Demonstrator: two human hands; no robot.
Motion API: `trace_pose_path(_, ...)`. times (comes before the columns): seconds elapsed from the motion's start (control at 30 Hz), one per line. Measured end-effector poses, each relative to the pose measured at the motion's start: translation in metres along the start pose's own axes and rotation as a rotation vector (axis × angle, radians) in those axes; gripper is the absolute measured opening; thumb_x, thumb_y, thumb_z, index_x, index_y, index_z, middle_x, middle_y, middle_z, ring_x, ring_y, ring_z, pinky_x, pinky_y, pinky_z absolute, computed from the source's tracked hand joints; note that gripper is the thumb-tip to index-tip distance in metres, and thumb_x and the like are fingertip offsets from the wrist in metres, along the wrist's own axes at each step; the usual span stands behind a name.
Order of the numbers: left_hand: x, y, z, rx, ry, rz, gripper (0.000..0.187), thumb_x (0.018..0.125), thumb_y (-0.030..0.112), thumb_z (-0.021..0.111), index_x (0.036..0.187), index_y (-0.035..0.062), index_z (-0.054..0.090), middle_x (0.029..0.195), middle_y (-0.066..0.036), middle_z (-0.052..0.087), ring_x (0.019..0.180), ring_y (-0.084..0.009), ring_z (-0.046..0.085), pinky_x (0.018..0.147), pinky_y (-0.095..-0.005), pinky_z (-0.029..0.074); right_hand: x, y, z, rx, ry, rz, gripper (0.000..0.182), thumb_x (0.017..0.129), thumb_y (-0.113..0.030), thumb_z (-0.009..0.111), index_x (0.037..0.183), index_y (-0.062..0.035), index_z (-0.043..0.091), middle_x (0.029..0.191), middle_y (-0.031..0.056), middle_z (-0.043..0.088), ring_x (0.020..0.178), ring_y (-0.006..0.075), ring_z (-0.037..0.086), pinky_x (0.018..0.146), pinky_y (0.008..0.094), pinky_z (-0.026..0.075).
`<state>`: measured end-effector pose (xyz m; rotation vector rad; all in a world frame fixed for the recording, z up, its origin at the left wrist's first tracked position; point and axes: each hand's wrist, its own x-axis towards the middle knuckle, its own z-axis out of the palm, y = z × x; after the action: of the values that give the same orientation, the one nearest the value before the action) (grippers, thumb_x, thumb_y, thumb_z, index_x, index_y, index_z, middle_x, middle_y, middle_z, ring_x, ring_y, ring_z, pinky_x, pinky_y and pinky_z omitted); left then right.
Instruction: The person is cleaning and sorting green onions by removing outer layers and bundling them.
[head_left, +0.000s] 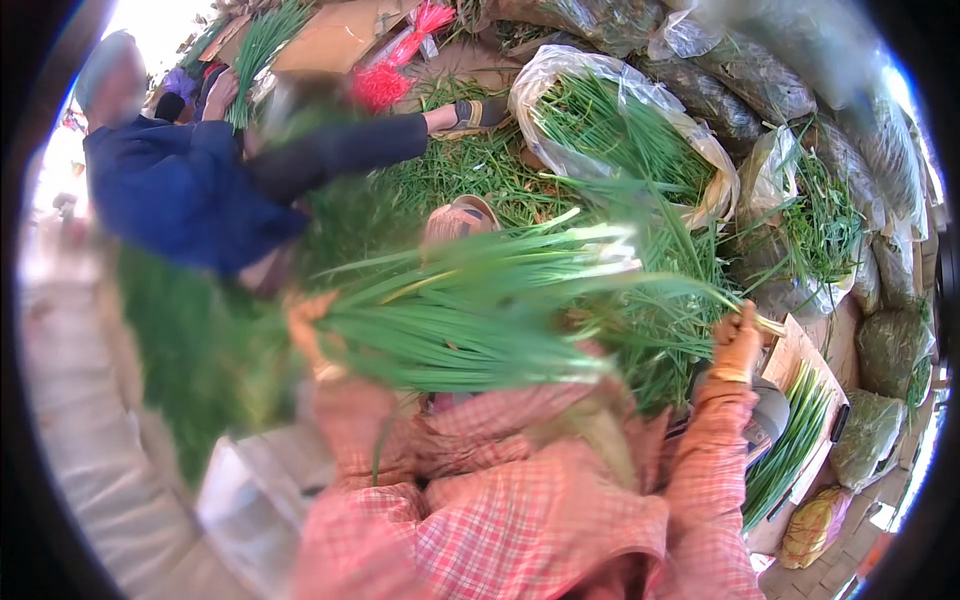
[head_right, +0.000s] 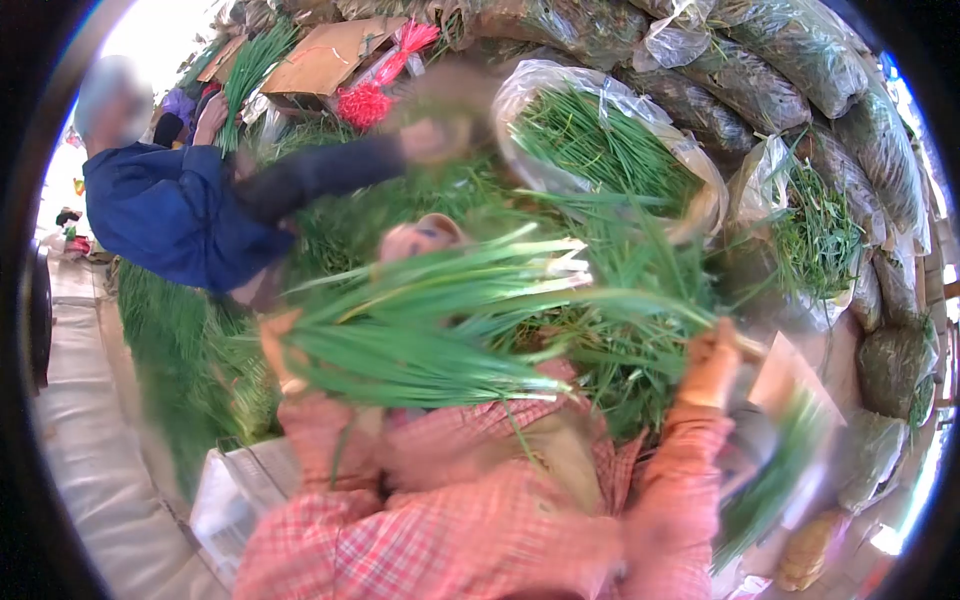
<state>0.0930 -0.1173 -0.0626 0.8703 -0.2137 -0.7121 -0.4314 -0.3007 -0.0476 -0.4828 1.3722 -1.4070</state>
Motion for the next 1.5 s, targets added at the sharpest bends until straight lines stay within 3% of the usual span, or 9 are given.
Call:
trace_pose_path(0.07, 0.012, -0.003, -0.019, -0.557, -0.607, -0.107, 0.038, 0.095, 0.035, 0.035, 0.084, 0.0025, 0.052, 0.084, -0.011, 0.061, 0.081, -0.0212, 0.054, 0.082, -0.0357, 0.044, 0.054, 0.002, -0.058, -0.435, 0.11, -0.289, 0.015, 0.08, -0.02, 0.064, 0.086, -0.0096, 0.055, 0.069, 0.0015, 0.049, 0.061, 0.0154, 0.044, 0.056, 0.0294, 0.037)
trace_pose_path(0.17, 0.018, -0.005, -0.043, -0.176, -0.292, -0.024, 0.039, 0.095, 0.036, 0.036, 0.085, 0.0017, 0.053, 0.086, -0.012, 0.062, 0.083, -0.0217, 0.056, 0.083, -0.0361, 0.044, 0.018, -0.025, -0.018, -1.485, 0.128, -1.107, 0.037, 0.073, -0.013, 0.068, 0.109, -0.008, 0.058, 0.094, 0.0103, 0.061, 0.09, 0.0246, 0.055, 0.081, 0.035, 0.044)
trace_pose_path(0.37, 0.008, 0.009, -0.027, 0.243, 0.12, 0.018, 0.041, 0.094, 0.037, 0.037, 0.083, 0.0019, 0.054, 0.084, -0.011, 0.062, 0.08, -0.0213, 0.057, 0.083, -0.0365, 0.046, -0.059, -0.003, 0.137, -0.954, -0.662, -0.827, 0.029, 0.071, -0.017, 0.07, 0.095, -0.0033, 0.061, 0.083, 0.0115, 0.063, 0.078, 0.0271, 0.059, 0.071, 0.0344, 0.046)
trace_pose_path(0.67, 0.018, -0.003, -0.039, 0.446, -0.885, 0.755, 0.096, 0.075, 0.052, 0.062, 0.132, -0.0111, 0.016, 0.126, -0.022, 0.042, 0.112, -0.0262, 0.045, 0.105, -0.0407, 0.023, 0.031, -0.021, 0.02, -1.319, -0.114, -0.815, 0.009, 0.077, -0.011, 0.061, 0.08, -0.0031, 0.057, 0.073, 0.0117, 0.059, 0.065, 0.0259, 0.057, 0.061, 0.0354, 0.045)
trace_pose_path(0.8, 0.028, -0.001, -0.047, 0.124, -0.595, 0.293, 0.066, 0.08, 0.045, 0.055, 0.112, -0.0043, 0.023, 0.106, -0.015, 0.041, 0.096, -0.0215, 0.044, 0.091, -0.0369, 0.027, -0.01, -0.046, 0.084, -1.119, -0.514, -1.032, 0.026, 0.072, -0.014, 0.068, 0.095, -0.0053, 0.063, 0.092, 0.0092, 0.063, 0.081, 0.0227, 0.058, 0.075, 0.0314, 0.045)
trace_pose_path(0.93, 0.033, 0.01, -0.028, -0.119, -0.375, 0.02, 0.04, 0.086, 0.037, 0.047, 0.091, 0.0025, 0.029, 0.086, -0.009, 0.04, 0.08, -0.0168, 0.042, 0.078, -0.0331, 0.03, -0.04, -0.009, 0.14, -0.805, -1.131, -0.163, 0.029, 0.069, -0.013, 0.072, 0.096, -0.0047, 0.064, 0.092, 0.0104, 0.062, 0.082, 0.022, 0.058, 0.074, 0.0305, 0.045)
trace_pose_path(1.13, 0.029, 0.011, 0.018, -0.577, -0.474, -0.211, 0.035, 0.094, 0.026, 0.036, 0.061, 0.0127, 0.038, 0.056, 0.001, 0.039, 0.056, -0.0098, 0.04, 0.058, -0.0273, 0.035, -0.058, -0.011, 0.123, -1.039, -1.219, -0.863, 0.016, 0.068, -0.01, 0.071, 0.08, -0.0035, 0.063, 0.077, 0.0102, 0.058, 0.074, 0.0238, 0.056, 0.066, 0.0325, 0.044)
trace_pose_path(1.4, 0.034, 0.013, 0.035, -0.7, -0.616, -0.207, 0.037, 0.096, 0.023, 0.032, 0.06, 0.015, 0.035, 0.053, 0.003, 0.031, 0.047, -0.0104, 0.028, 0.053, -0.0265, 0.031, 0.057, -0.027, -0.032, -2.074, -0.493, -0.321, 0.011, 0.07, -0.013, 0.066, 0.078, -0.0057, 0.063, 0.077, 0.0104, 0.059, 0.069, 0.0289, 0.056, 0.065, 0.0385, 0.045)
trace_pose_path(1.5, 0.035, 0.014, 0.039, -0.701, -0.646, -0.221, 0.036, 0.096, 0.024, 0.033, 0.062, 0.0147, 0.035, 0.055, 0.003, 0.032, 0.05, -0.0112, 0.029, 0.054, -0.0277, 0.03, 0.049, -0.013, 0.007, -1.917, -0.642, -0.951, 0.02, 0.069, -0.019, 0.065, 0.086, -0.0072, 0.064, 0.087, 0.0099, 0.062, 0.081, 0.0305, 0.057, 0.073, 0.0405, 0.044)
